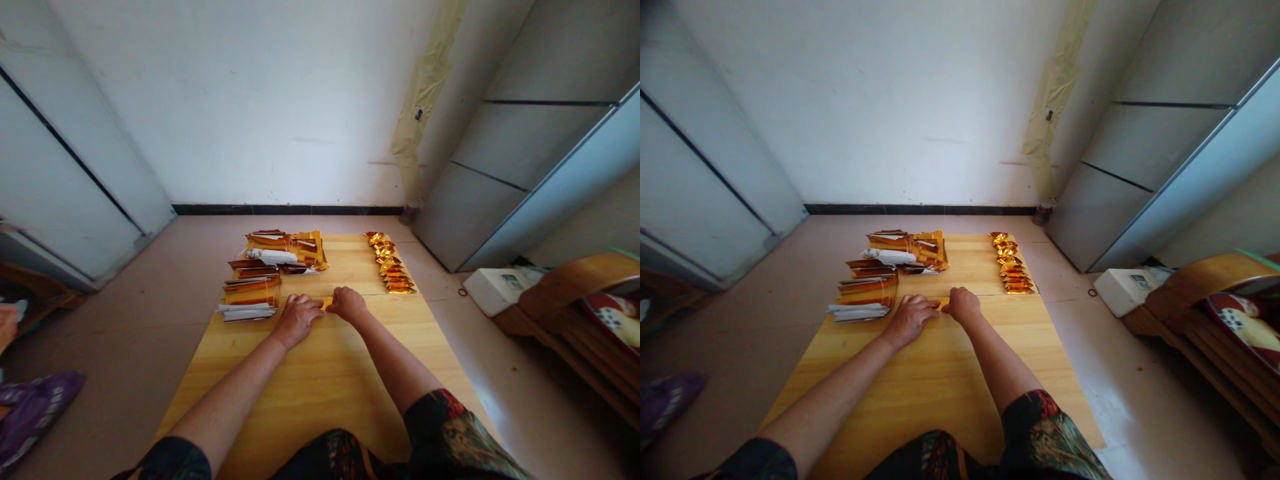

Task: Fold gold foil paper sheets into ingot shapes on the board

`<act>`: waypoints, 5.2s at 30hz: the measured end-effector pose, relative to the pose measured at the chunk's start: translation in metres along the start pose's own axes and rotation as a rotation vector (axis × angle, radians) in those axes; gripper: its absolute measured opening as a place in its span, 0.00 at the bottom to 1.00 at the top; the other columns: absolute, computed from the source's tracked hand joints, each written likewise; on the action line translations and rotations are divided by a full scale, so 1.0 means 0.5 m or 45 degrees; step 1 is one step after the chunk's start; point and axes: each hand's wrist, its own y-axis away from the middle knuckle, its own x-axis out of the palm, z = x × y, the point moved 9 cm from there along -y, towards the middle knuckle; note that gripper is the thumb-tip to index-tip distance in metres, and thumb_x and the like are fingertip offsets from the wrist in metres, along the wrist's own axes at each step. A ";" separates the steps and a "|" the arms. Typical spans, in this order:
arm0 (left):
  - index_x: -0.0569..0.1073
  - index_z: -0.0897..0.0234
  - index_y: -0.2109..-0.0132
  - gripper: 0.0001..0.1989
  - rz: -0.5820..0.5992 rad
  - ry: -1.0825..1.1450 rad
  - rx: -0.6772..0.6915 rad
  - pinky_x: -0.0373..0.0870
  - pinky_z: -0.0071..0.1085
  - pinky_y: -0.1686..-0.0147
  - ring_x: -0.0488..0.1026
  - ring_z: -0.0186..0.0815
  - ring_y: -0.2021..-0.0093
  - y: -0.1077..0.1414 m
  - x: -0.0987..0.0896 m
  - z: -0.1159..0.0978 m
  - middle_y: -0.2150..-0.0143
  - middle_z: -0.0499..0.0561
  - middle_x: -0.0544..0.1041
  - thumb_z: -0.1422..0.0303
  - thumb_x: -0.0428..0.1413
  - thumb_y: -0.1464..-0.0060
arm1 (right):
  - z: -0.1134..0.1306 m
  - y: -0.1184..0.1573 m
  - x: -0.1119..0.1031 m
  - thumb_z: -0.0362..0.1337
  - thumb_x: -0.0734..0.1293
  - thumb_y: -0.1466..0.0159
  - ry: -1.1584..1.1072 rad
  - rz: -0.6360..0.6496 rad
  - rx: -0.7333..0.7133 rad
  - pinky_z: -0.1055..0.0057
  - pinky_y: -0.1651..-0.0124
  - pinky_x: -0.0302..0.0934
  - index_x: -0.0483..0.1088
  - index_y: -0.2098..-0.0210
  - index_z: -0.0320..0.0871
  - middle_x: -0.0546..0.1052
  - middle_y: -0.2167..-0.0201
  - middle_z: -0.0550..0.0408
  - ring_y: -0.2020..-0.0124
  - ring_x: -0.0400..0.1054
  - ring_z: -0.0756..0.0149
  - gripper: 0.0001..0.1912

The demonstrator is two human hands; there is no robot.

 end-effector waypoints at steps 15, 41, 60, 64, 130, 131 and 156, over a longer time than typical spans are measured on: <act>0.76 0.55 0.60 0.13 0.009 0.110 -0.085 0.57 0.37 0.57 0.68 0.36 0.56 -0.001 -0.007 0.006 0.53 0.46 0.77 0.76 0.50 0.45 | -0.019 -0.014 0.006 0.32 0.70 0.49 -0.200 0.003 -0.092 0.77 0.69 0.52 0.72 0.70 0.43 0.76 0.68 0.56 0.67 0.66 0.70 0.06; 0.72 0.61 0.52 0.15 -0.015 0.093 -0.079 0.64 0.34 0.59 0.70 0.37 0.61 -0.036 -0.003 0.012 0.62 0.51 0.77 0.75 0.53 0.48 | -0.005 0.008 -0.011 0.32 0.69 0.46 -0.282 -0.028 -0.413 0.78 0.67 0.53 0.71 0.64 0.41 0.72 0.69 0.57 0.70 0.63 0.72 0.09; 0.75 0.60 0.64 0.10 -0.034 0.036 -0.061 0.60 0.37 0.58 0.70 0.37 0.56 -0.008 -0.016 -0.009 0.56 0.50 0.78 0.75 0.50 0.45 | -0.003 0.018 -0.009 0.42 0.70 0.47 -0.142 -0.121 0.001 0.74 0.69 0.54 0.69 0.65 0.44 0.74 0.65 0.53 0.67 0.68 0.67 0.13; 0.75 0.60 0.64 0.10 -0.029 0.032 -0.076 0.59 0.37 0.57 0.70 0.37 0.57 -0.006 -0.016 -0.008 0.56 0.49 0.78 0.75 0.50 0.44 | 0.001 0.022 -0.009 0.44 0.70 0.47 -0.116 -0.127 0.037 0.74 0.68 0.55 0.68 0.64 0.43 0.73 0.64 0.52 0.65 0.69 0.65 0.15; 0.73 0.59 0.62 0.11 0.148 0.201 -0.657 0.51 0.43 0.41 0.56 0.42 0.38 0.003 0.012 0.081 0.40 0.49 0.64 0.76 0.52 0.54 | 0.034 -0.015 0.017 0.35 0.68 0.47 -0.328 0.017 -0.166 0.75 0.67 0.56 0.72 0.67 0.42 0.76 0.67 0.54 0.66 0.68 0.67 0.07; 0.73 0.59 0.62 0.11 0.151 0.208 -0.659 0.50 0.43 0.41 0.56 0.42 0.38 0.003 0.013 0.082 0.39 0.49 0.64 0.76 0.52 0.54 | 0.036 -0.013 0.017 0.38 0.69 0.48 -0.296 0.014 -0.143 0.74 0.67 0.56 0.71 0.67 0.42 0.76 0.67 0.53 0.65 0.69 0.65 0.09; 0.72 0.59 0.68 0.04 0.036 0.164 -0.745 0.53 0.43 0.43 0.60 0.43 0.41 -0.004 0.002 0.080 0.42 0.49 0.67 0.68 0.58 0.55 | 0.028 -0.023 0.015 0.28 0.68 0.51 -0.351 0.027 -0.195 0.78 0.70 0.53 0.72 0.70 0.42 0.76 0.70 0.56 0.69 0.67 0.70 0.08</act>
